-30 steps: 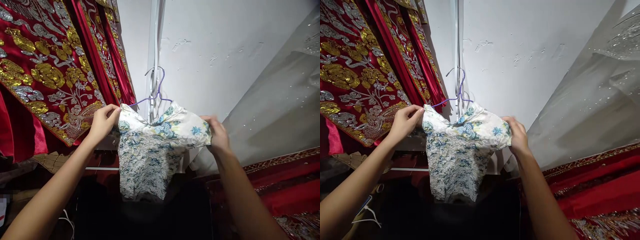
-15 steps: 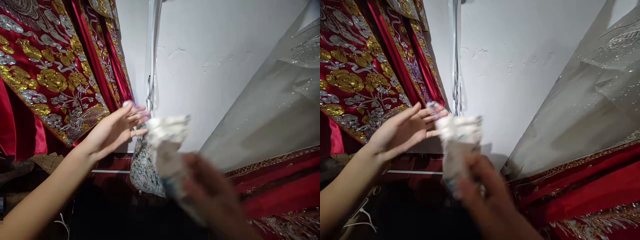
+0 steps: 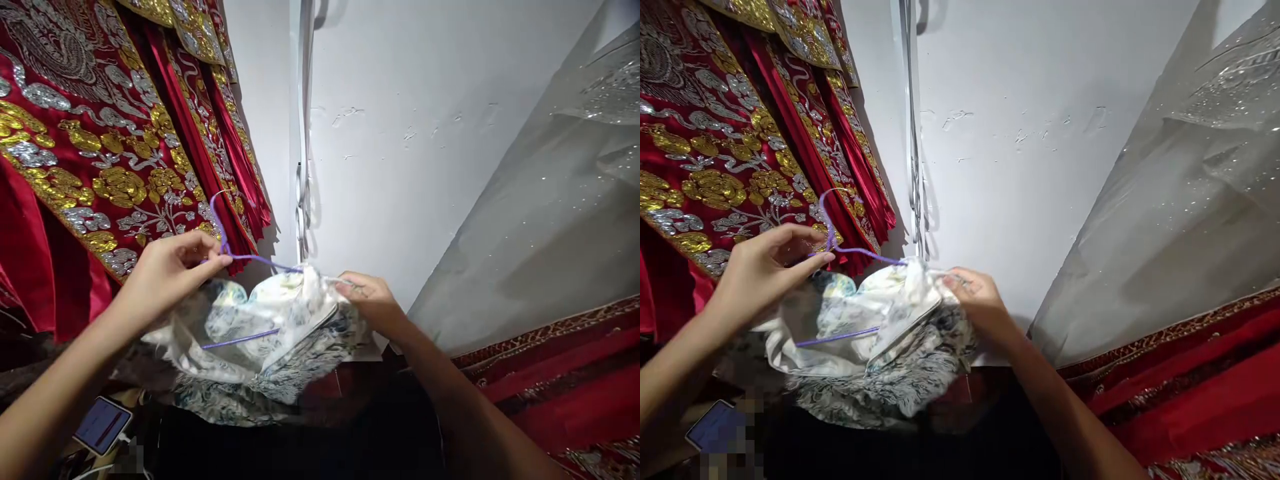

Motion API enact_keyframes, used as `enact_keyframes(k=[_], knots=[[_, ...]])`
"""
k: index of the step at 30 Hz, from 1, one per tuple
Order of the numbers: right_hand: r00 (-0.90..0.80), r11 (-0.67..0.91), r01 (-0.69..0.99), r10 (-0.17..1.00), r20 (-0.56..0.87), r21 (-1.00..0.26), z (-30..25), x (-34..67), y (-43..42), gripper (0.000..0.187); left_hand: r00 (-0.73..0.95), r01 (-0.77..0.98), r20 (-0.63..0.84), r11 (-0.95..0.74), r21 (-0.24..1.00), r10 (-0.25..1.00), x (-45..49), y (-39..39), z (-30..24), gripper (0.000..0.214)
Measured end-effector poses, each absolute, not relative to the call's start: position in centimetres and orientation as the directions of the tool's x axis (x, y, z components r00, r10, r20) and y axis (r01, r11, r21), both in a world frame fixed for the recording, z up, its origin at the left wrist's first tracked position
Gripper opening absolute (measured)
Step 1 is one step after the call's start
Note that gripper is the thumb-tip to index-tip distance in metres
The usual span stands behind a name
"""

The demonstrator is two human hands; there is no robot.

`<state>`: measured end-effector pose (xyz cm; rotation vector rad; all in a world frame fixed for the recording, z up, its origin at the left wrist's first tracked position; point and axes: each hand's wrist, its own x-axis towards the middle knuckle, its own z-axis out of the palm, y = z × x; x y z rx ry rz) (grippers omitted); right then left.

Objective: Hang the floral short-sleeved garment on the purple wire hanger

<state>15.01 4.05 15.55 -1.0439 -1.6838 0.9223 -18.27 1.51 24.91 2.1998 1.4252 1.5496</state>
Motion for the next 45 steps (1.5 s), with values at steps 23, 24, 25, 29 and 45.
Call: enact_keyframes(k=[23,24,25,29,45], knots=[[0.827,0.598,0.056,0.421,0.373,-0.800,10.0,16.7,2.4,0.026,0.184,0.344,0.297,-0.344,0.874,0.937,-6.3,-1.2,3.0,0.024],[0.863,0.617,0.075,0.353,0.361,-0.783,8.5,15.8,0.9,0.025,0.154,0.307,0.282,-0.318,0.897,0.947,-6.0,-1.6,3.0,0.024],[0.870,0.615,0.057,0.356,0.342,-0.787,6.9,14.7,-0.6,0.020,0.124,0.281,0.268,-0.292,0.914,0.956,-5.8,-2.0,3.0,0.024],[0.557,0.230,-0.058,0.815,0.160,-0.972,1.5,9.7,-4.3,0.011,0.083,0.192,0.238,-0.250,0.949,0.968,-4.9,-2.8,3.8,0.024],[0.174,0.204,0.112,0.960,0.221,-0.973,1.4,7.5,-4.8,0.024,0.053,0.125,0.083,-0.089,0.988,0.995,-3.8,-4.0,4.9,0.024]])
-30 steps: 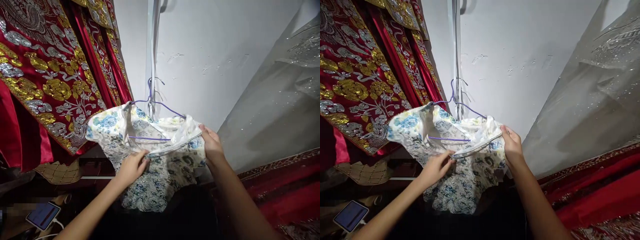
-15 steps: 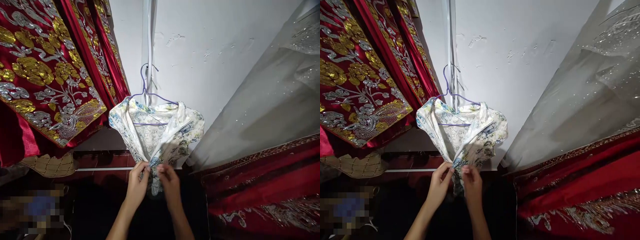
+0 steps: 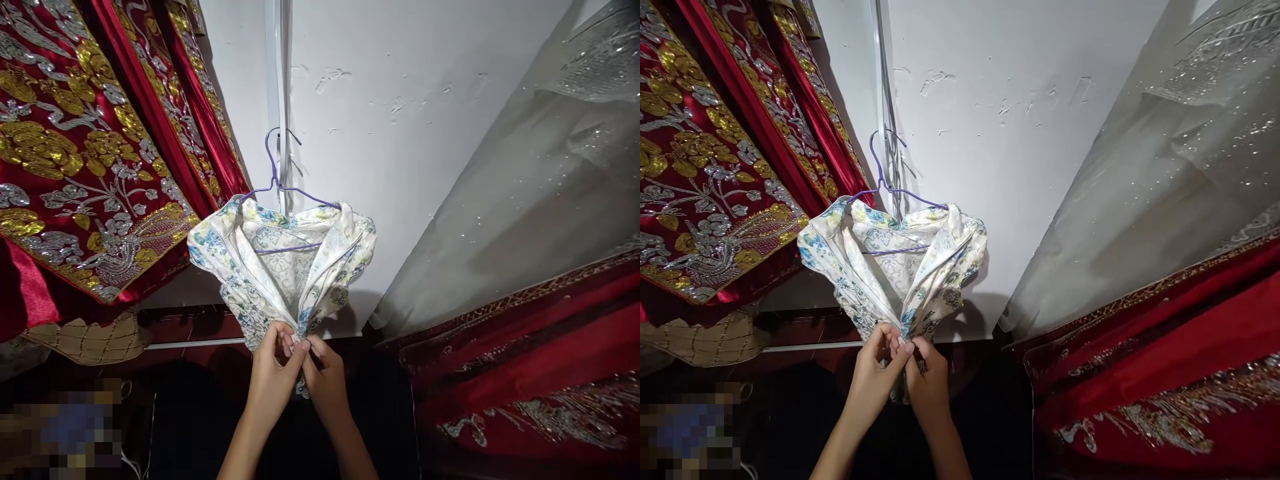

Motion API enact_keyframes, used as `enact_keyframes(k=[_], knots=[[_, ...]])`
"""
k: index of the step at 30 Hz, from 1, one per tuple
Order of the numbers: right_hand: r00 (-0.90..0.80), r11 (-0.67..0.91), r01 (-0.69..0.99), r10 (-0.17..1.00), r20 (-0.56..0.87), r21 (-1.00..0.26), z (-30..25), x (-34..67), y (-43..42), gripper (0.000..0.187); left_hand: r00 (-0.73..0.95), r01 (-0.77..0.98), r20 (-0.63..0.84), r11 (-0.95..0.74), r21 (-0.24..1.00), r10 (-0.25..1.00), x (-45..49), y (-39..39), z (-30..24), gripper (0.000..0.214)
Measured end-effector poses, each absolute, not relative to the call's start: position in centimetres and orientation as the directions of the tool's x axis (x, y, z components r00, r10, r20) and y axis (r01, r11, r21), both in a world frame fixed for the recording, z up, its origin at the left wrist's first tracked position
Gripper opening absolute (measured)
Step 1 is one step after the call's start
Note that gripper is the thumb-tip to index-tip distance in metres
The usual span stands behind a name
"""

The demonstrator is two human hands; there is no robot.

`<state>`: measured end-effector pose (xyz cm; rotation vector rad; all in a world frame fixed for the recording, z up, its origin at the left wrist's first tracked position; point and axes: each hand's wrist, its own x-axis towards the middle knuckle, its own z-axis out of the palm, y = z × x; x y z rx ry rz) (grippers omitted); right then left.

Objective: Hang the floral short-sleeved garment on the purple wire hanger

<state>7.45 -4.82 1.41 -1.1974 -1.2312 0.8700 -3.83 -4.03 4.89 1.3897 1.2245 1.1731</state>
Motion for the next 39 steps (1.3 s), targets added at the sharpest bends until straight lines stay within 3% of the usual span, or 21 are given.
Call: enact_keyframes(k=[5,11,14,17,21,25,29,34,39], knots=[[0.107,0.237,0.113,0.962,0.249,-0.965,1.4,8.5,-4.5,0.035,0.102,0.125,0.106,-0.119,0.985,0.989,-3.7,-3.9,5.4,0.025],[0.085,0.262,0.132,0.958,0.274,-0.956,1.2,8.2,-4.3,0.028,0.155,0.074,0.046,-0.058,0.996,0.987,-4.7,-4.4,5.8,0.034],[0.090,0.298,0.162,0.945,0.315,-0.941,1.4,8.2,-4.5,0.026,0.197,-0.110,-0.061,0.084,0.990,0.978,-4.8,-4.3,6.0,0.038],[0.104,0.320,0.225,0.931,0.349,-0.920,1.8,8.4,-4.6,0.023,0.240,-0.377,-0.126,0.212,0.902,0.963,-4.7,-2.9,8.1,0.034],[0.061,0.388,0.338,0.900,0.432,-0.857,2.8,9.2,-4.4,0.022,0.149,-0.687,-0.043,0.134,0.714,0.988,-5.3,0.9,15.3,0.021],[-0.005,0.471,0.386,0.861,0.509,-0.793,3.5,11.0,-3.8,0.024,0.196,-0.791,0.027,0.142,0.595,0.980,-5.9,3.8,22.7,0.029],[-0.095,0.518,0.423,0.841,0.533,-0.743,2.5,12.9,-3.4,0.022,0.169,-0.782,0.094,0.075,0.619,0.981,-6.2,4.4,24.7,0.031],[-0.132,0.491,0.473,0.860,0.493,-0.731,0.5,14.1,-3.1,0.023,0.120,-0.616,0.262,-0.135,0.776,0.958,-6.5,4.4,23.0,0.019],[-0.021,0.458,0.448,0.864,0.503,-0.768,6.2,13.6,-1.7,0.016,0.151,-0.380,0.409,-0.329,0.865,0.900,-5.6,4.1,21.0,0.019]])
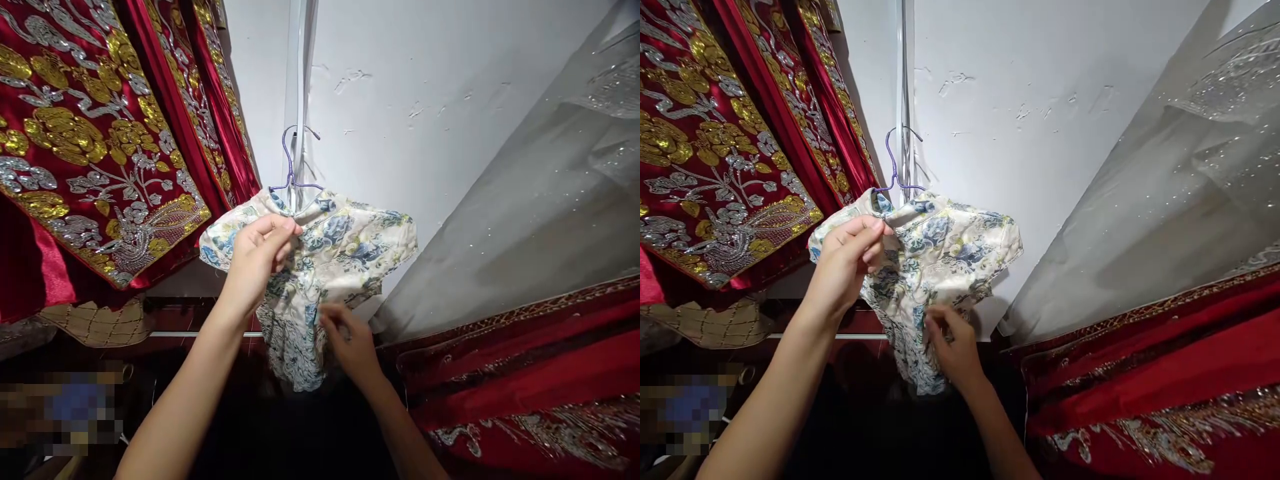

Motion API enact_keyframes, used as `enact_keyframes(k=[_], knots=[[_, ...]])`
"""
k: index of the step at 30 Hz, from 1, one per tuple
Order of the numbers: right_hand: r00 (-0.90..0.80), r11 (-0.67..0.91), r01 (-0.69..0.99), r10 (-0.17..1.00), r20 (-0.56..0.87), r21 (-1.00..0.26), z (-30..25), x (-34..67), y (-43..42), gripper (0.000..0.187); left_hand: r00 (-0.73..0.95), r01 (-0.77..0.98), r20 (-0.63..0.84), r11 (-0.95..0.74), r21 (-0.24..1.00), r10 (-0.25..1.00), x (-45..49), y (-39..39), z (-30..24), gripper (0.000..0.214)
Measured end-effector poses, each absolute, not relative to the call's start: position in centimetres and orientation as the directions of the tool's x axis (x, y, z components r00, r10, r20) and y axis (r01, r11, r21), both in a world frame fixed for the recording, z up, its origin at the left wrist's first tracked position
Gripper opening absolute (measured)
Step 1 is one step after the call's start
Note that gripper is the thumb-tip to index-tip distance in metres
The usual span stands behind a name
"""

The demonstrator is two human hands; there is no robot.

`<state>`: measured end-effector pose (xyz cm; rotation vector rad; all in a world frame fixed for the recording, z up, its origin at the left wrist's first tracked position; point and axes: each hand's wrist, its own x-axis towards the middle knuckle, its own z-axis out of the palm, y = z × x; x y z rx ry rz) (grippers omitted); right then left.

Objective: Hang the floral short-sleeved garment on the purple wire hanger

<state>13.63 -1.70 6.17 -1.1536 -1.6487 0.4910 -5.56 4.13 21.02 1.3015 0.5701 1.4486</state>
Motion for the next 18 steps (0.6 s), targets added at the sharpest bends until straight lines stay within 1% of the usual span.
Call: enact_keyframes(k=[2,3,4,5,7,9,11,12,13,15,18], knots=[[0.070,0.501,0.451,0.805,0.589,-0.739,10.8,12.9,-0.3,0.024,0.155,-0.338,0.436,-0.367,0.867,0.887,-5.1,4.0,20.4,0.020],[0.091,0.547,0.425,0.767,0.635,-0.721,13.1,12.5,0.5,0.033,0.159,-0.322,0.446,-0.381,0.867,0.881,-4.9,3.9,20.2,0.020],[0.081,0.592,0.392,0.740,0.668,-0.704,15.3,12.1,1.4,0.040,0.157,-0.304,0.456,-0.397,0.866,0.876,-4.9,3.8,20.0,0.021],[0.070,0.636,0.369,0.708,0.703,-0.678,17.2,11.7,2.3,0.040,0.150,-0.286,0.469,-0.416,0.863,0.870,-4.9,3.7,19.9,0.021],[-0.039,0.700,0.380,0.665,0.745,-0.605,19.8,10.8,4.0,0.025,0.120,-0.248,0.500,-0.462,0.851,0.857,-5.0,3.7,19.8,0.023],[-0.133,0.745,0.405,0.622,0.772,-0.530,20.8,9.9,5.1,0.012,0.088,-0.213,0.522,-0.496,0.842,0.849,-5.2,3.9,19.7,0.025],[-0.161,0.770,0.420,0.584,0.796,-0.480,20.9,9.0,5.8,0.011,0.065,-0.195,0.521,-0.501,0.843,0.851,-5.2,4.4,19.1,0.026],[-0.146,0.778,0.417,0.568,0.810,-0.470,20.9,8.6,5.9,0.011,0.051,-0.194,0.513,-0.495,0.847,0.857,-5.2,4.7,18.5,0.025],[-0.114,0.783,0.407,0.555,0.824,-0.471,20.9,8.3,6.1,0.011,0.043,-0.190,0.496,-0.480,0.856,0.867,-5.1,5.0,17.7,0.024],[0.007,0.788,0.366,0.530,0.848,-0.495,21.1,8.2,6.5,0.012,0.070,-0.145,0.438,-0.426,0.893,0.896,-4.9,5.3,15.5,0.026],[0.262,0.801,0.260,0.479,0.838,-0.539,21.9,10.2,7.1,0.013,0.226,0.053,0.312,-0.332,0.942,0.923,-5.2,4.8,12.1,0.033]])
